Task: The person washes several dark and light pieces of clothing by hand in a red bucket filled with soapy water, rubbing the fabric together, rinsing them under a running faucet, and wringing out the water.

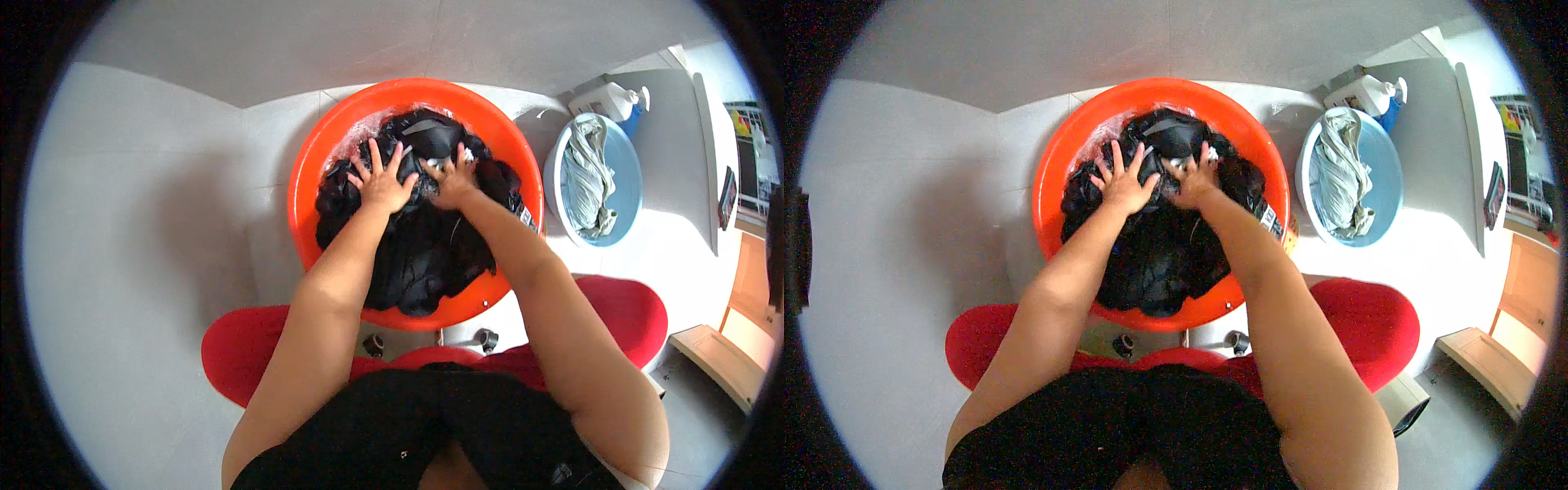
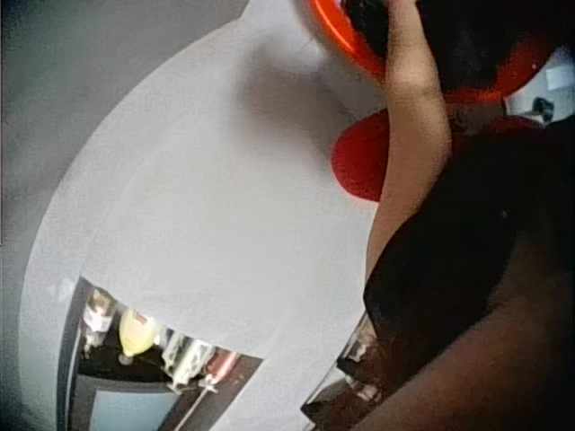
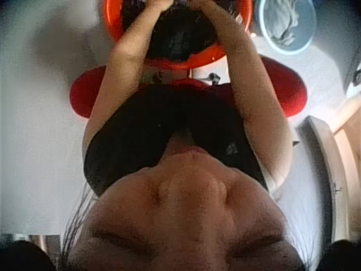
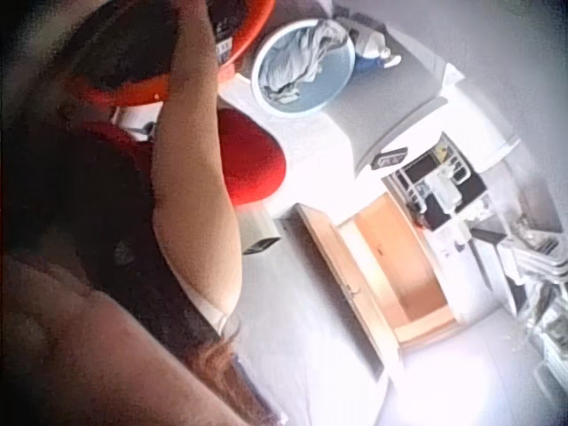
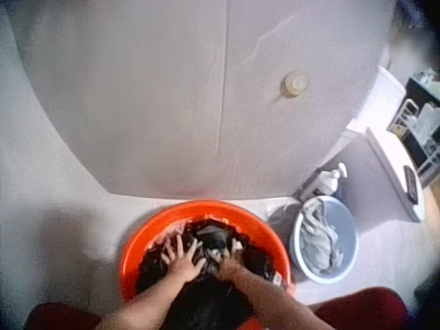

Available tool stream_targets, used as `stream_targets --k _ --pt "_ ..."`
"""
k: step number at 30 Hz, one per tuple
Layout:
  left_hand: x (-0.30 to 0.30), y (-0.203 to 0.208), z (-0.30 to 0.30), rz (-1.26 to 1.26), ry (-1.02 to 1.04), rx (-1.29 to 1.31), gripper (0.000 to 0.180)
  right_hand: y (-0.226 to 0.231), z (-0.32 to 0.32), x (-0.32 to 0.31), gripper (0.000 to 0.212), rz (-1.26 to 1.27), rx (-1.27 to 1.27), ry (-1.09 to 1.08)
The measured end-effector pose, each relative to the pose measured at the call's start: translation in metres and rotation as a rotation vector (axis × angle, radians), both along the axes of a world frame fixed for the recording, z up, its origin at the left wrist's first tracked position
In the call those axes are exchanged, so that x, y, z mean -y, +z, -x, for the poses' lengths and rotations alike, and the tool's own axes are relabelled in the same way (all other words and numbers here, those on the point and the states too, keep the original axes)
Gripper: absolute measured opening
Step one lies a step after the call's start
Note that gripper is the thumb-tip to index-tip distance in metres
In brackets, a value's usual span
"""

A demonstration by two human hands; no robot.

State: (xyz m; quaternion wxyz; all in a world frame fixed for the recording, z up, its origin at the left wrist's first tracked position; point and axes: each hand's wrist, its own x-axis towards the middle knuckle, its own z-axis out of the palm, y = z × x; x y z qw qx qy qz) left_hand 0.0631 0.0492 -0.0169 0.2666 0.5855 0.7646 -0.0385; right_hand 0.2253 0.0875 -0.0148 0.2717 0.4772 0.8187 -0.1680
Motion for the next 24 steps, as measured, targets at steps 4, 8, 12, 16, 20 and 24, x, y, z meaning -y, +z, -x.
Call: stream_targets --k 4,8,12,16,20,24 --pt "0.002 -0.053 0.001 -0.003 -0.135 0.037 0.066 -0.056 -0.007 0.006 0.074 0.139 0.067 0.063" --pt "-0.027 -0.062 0.0 0.014 -0.055 0.123 0.059 -0.094 -0.015 0.004 0.071 -0.075 -0.023 -0.207" --pt "-0.057 -0.071 0.017 0.041 0.027 0.152 0.056 -0.09 0.003 -0.048 0.048 0.099 -0.062 -0.625" --pt "-0.049 -0.03 0.035 -0.129 0.046 0.202 0.059 -0.034 0.019 -0.076 0.031 0.103 0.093 -0.129" --pt "-0.015 -0.005 -0.016 -0.275 0.674 0.434 0.086 -0.044 0.006 -0.076 0.043 0.088 -0.397 -0.967" --pt "-0.009 0.005 -0.013 -0.041 1.135 1.651 0.093 0.065 0.04 0.005 0.044 0.082 -0.968 -0.695"
